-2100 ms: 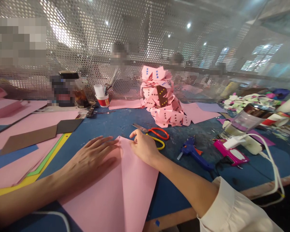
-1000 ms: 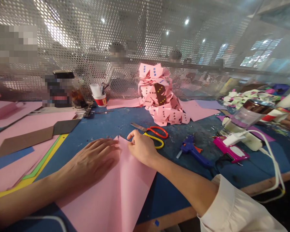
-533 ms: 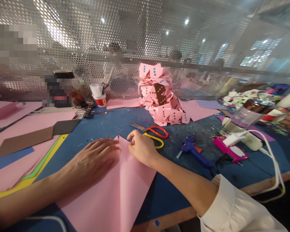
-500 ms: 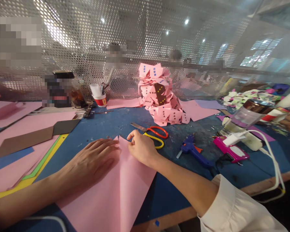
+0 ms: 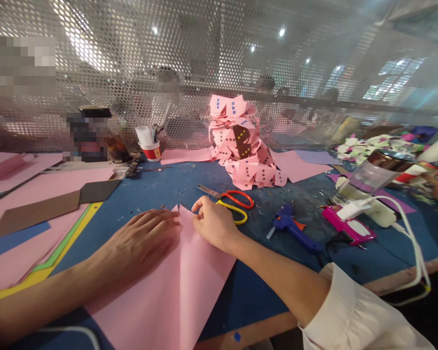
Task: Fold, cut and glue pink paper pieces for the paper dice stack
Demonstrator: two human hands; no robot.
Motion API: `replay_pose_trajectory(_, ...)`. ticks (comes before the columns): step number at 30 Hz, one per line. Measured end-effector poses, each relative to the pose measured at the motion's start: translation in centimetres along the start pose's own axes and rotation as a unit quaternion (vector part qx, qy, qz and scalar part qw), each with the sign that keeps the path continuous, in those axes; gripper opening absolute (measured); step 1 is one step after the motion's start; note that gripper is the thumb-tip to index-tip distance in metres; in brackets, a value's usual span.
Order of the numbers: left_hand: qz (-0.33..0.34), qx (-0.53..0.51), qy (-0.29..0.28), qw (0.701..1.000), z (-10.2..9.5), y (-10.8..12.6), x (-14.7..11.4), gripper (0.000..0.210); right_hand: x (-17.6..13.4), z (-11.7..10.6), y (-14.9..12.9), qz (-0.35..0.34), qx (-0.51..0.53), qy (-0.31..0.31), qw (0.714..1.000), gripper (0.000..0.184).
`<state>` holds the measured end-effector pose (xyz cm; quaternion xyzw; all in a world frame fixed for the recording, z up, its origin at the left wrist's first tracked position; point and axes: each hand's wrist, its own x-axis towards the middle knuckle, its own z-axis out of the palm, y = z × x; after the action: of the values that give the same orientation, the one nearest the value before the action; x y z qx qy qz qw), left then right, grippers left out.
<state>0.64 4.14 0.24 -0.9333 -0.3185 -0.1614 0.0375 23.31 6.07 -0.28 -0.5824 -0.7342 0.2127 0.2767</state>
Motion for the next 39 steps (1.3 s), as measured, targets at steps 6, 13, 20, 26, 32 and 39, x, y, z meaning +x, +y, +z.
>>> replay_pose_trajectory(6, -0.003, 0.004, -0.001, 1.0, -0.18, 0.15, 0.02, 0.026, -0.01, 0.08, 0.19, -0.003, 0.005, 0.0, 1.0, 0.012)
replay_pose_trajectory(13, -0.004, 0.001, -0.001, 1.0, 0.12, -0.03, 0.02, 0.026, 0.02, 0.06, 0.21, -0.004, 0.005, -0.002, 1.0, 0.012)
replay_pose_trajectory(20, -0.004, -0.002, 0.005, 1.0, 0.12, 0.11, 0.14, 0.026, 0.0, 0.01, 0.08, -0.003, 0.003, -0.003, 1.0, 0.013)
replay_pose_trajectory(26, 0.001, 0.02, 0.013, 1.0, 0.28, -0.1, -0.19, 0.026, 0.08, -0.28, -0.15, 0.016, 0.01, -0.007, 1.0, 0.013)
replay_pose_trajectory(32, 0.03, 0.059, 0.036, 0.997, 0.2, -0.19, -0.35, 0.022, 0.17, -0.59, -0.43, 0.028, 0.018, 0.0, 0.999, 0.01)
replay_pose_trajectory(39, 0.011, 0.053, 0.002, 0.999, 0.21, -0.29, -0.34, 0.023, 0.22, -0.57, -0.37, 0.025, 0.015, -0.004, 1.0, 0.011)
